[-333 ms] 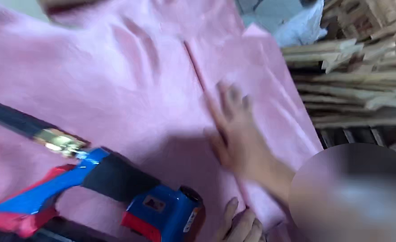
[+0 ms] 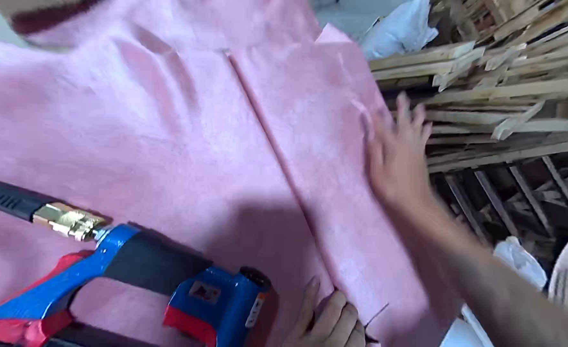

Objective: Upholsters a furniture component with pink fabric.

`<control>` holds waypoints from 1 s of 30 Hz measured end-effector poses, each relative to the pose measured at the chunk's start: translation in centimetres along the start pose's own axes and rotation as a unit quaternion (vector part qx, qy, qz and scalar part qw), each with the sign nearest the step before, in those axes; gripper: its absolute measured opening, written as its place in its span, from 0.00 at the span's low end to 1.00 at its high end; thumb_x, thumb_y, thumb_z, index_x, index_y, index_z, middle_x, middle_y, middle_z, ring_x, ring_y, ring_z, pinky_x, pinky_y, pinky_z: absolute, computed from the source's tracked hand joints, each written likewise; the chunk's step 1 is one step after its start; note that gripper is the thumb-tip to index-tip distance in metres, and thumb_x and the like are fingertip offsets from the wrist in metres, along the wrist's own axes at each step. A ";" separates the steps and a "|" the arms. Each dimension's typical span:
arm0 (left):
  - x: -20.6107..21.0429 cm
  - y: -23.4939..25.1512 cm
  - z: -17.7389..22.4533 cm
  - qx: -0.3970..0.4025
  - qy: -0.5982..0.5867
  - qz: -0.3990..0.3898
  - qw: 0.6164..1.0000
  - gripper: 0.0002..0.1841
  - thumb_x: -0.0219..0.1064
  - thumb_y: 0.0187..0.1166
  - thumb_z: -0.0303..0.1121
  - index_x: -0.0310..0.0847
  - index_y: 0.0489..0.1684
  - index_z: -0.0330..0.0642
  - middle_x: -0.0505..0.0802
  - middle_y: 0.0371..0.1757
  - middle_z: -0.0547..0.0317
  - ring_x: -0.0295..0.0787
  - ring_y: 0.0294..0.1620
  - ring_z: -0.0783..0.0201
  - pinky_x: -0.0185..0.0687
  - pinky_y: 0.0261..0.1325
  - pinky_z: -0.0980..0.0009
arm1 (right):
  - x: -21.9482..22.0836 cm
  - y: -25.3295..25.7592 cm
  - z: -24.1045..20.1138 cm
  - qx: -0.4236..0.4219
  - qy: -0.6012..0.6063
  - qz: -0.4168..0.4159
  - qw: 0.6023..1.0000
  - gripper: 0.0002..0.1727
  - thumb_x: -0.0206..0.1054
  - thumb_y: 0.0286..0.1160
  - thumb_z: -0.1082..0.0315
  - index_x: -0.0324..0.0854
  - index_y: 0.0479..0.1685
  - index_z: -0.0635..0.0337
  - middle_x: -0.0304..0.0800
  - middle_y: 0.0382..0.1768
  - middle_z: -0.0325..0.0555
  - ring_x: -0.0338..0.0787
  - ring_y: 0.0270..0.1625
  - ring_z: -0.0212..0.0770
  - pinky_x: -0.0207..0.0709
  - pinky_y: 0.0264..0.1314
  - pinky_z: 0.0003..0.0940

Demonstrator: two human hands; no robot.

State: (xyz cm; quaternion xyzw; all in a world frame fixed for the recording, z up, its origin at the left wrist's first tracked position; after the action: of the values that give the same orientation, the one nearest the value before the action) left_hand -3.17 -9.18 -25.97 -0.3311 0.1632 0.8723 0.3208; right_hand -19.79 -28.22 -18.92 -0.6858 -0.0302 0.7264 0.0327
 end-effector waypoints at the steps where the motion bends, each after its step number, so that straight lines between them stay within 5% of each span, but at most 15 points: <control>1: -0.2 0.3 -0.3 -0.009 -0.006 0.011 1.000 0.17 0.53 0.88 0.31 0.90 0.60 0.49 0.90 0.72 0.66 0.77 0.82 0.60 0.49 0.92 0.41 | 2.8 -2.7 -0.2 -0.064 0.033 0.083 0.994 0.34 0.44 0.90 0.50 0.55 0.95 0.45 0.42 0.96 0.56 0.39 0.97 0.62 0.33 0.93 0.76; 4: -0.3 -0.9 0.0 -0.053 -0.041 0.061 0.996 0.13 0.57 0.87 0.33 0.91 0.52 0.47 0.91 0.70 0.64 0.76 0.83 0.60 0.52 0.91 0.42 | 8.5 -12.5 -0.9 -0.115 0.092 0.048 0.988 0.31 0.44 0.88 0.36 0.68 0.88 0.25 0.52 0.95 0.42 0.46 0.97 0.55 0.33 0.91 0.80; 7: 0.1 -0.2 -0.5 -0.052 -0.002 0.077 0.996 0.16 0.55 0.85 0.35 0.91 0.53 0.49 0.91 0.71 0.64 0.77 0.83 0.57 0.49 0.90 0.36 | 9.4 -9.1 4.2 -0.098 0.020 0.025 0.995 0.29 0.35 0.90 0.37 0.67 0.86 0.16 0.53 0.95 0.45 0.44 0.96 0.64 0.34 0.85 0.86; 11: 0.8 -0.8 -0.1 -0.025 0.087 0.071 0.993 0.20 0.51 0.83 0.36 0.89 0.62 0.61 0.89 0.72 0.66 0.76 0.83 0.55 0.49 0.88 0.31 | 7.3 -4.6 11.8 0.010 0.021 0.069 0.997 0.30 0.35 0.93 0.43 0.58 0.93 0.23 0.44 0.97 0.47 0.38 0.98 0.60 0.31 0.88 0.83; 14: 0.1 -0.4 -0.6 -0.034 0.098 0.087 0.991 0.21 0.51 0.81 0.34 0.89 0.62 0.58 0.88 0.73 0.60 0.75 0.84 0.51 0.48 0.88 0.31 | 6.2 -14.4 6.0 -0.047 0.079 0.102 0.991 0.34 0.43 0.88 0.46 0.62 0.93 0.41 0.45 0.96 0.54 0.39 0.97 0.62 0.29 0.92 0.79; 17: -0.1 -0.7 -0.6 -0.065 0.054 0.126 0.988 0.19 0.50 0.85 0.37 0.88 0.62 0.50 0.83 0.77 0.47 0.67 0.87 0.44 0.47 0.89 0.33 | 9.7 -23.6 2.9 -0.052 0.114 0.038 0.991 0.29 0.39 0.89 0.38 0.80 0.78 0.26 0.65 0.90 0.46 0.54 0.94 0.59 0.35 0.89 0.82; 19: 0.0 -0.5 -0.9 -0.042 0.031 0.147 0.988 0.20 0.48 0.86 0.40 0.89 0.56 0.49 0.85 0.74 0.49 0.67 0.87 0.46 0.45 0.90 0.33 | 10.5 -21.4 8.0 -0.014 0.087 0.036 0.995 0.30 0.37 0.90 0.39 0.81 0.76 0.28 0.65 0.90 0.52 0.53 0.93 0.68 0.36 0.85 0.85; 23: -0.5 -0.9 -0.8 0.060 -0.045 0.118 0.990 0.22 0.48 0.88 0.41 0.91 0.39 0.43 0.95 0.59 0.58 0.81 0.78 0.56 0.52 0.92 0.37 | 9.3 -17.1 20.2 0.141 0.044 0.074 0.986 0.32 0.34 0.92 0.40 0.60 0.92 0.25 0.44 0.97 0.49 0.38 0.97 0.66 0.30 0.86 0.86; 26: -1.9 -0.5 -1.3 0.032 0.026 0.124 0.991 0.24 0.45 0.91 0.43 0.91 0.48 0.41 0.92 0.66 0.55 0.79 0.80 0.54 0.49 0.92 0.35 | 7.9 -22.6 12.7 0.093 0.115 0.143 0.979 0.32 0.45 0.89 0.48 0.63 0.92 0.41 0.45 0.96 0.56 0.38 0.97 0.67 0.28 0.89 0.83; 28: -2.3 0.0 -2.2 -0.021 0.116 0.117 0.986 0.26 0.44 0.91 0.46 0.90 0.61 0.44 0.85 0.76 0.51 0.70 0.86 0.48 0.40 0.91 0.31 | 9.5 -27.6 4.7 0.037 0.169 0.151 0.973 0.26 0.51 0.85 0.47 0.81 0.77 0.35 0.67 0.89 0.50 0.55 0.93 0.63 0.37 0.89 0.80; 30: -2.4 0.5 -2.5 -0.033 0.152 0.095 0.983 0.27 0.42 0.92 0.49 0.88 0.68 0.48 0.80 0.81 0.53 0.61 0.91 0.49 0.37 0.93 0.34 | 11.2 -28.8 4.3 0.018 0.172 0.153 0.973 0.23 0.51 0.85 0.45 0.89 0.68 0.28 0.75 0.84 0.45 0.60 0.91 0.65 0.39 0.87 0.82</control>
State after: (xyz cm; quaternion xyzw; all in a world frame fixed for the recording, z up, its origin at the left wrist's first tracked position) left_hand -0.94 -11.87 -26.14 -0.4536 0.2120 0.8428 0.1971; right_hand -24.51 1.47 -27.28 -0.7962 0.0940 0.5945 -0.0619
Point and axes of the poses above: each hand's wrist, its own y-axis towards the middle knuckle, its own x-axis out of the palm, z = x × y, the point moved 3 cm from there along y, towards the middle knuckle
